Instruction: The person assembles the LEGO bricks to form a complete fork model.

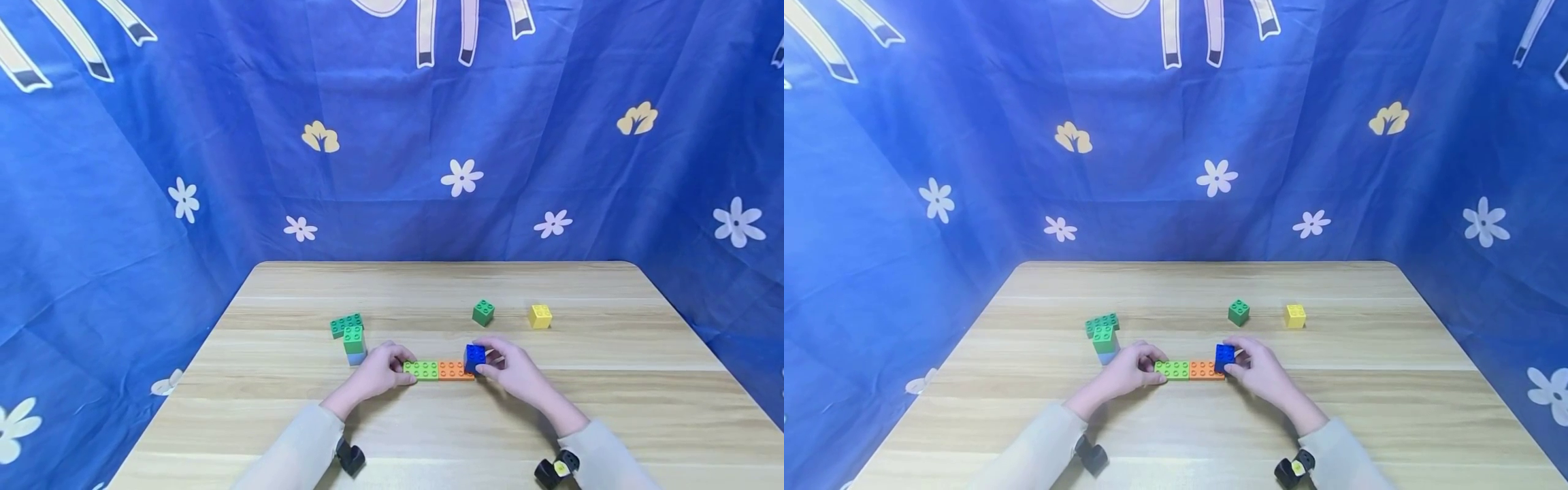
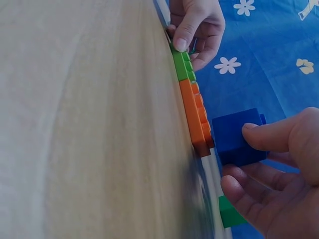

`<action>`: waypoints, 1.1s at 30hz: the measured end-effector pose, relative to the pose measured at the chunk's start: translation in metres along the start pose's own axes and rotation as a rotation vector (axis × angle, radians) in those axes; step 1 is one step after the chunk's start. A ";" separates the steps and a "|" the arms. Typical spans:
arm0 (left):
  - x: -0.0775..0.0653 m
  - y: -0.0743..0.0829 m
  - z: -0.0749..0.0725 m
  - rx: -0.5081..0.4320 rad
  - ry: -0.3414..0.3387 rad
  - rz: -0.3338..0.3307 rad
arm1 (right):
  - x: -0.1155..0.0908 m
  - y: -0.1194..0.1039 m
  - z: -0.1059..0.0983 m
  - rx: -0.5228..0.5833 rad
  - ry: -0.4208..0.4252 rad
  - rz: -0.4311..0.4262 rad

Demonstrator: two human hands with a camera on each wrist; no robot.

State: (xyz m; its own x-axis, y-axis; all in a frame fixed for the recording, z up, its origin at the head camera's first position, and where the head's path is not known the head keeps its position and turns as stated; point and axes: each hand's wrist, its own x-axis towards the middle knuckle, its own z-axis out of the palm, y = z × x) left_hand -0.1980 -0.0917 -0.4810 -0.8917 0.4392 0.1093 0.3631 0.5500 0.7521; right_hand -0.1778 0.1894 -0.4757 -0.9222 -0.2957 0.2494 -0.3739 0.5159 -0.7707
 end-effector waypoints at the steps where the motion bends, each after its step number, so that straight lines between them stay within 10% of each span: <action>1: 0.000 0.000 0.000 0.001 0.001 0.001 | 0.000 0.000 0.000 -0.001 -0.005 -0.002; 33: 0.001 -0.001 0.000 -0.010 0.001 -0.016 | 0.004 -0.009 0.006 -0.023 -0.049 0.013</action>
State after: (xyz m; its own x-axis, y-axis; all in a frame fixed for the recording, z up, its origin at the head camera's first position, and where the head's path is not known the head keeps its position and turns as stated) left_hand -0.1989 -0.0919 -0.4811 -0.8976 0.4297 0.0982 0.3464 0.5497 0.7602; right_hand -0.1771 0.1788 -0.4714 -0.9213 -0.3274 0.2095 -0.3642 0.5385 -0.7599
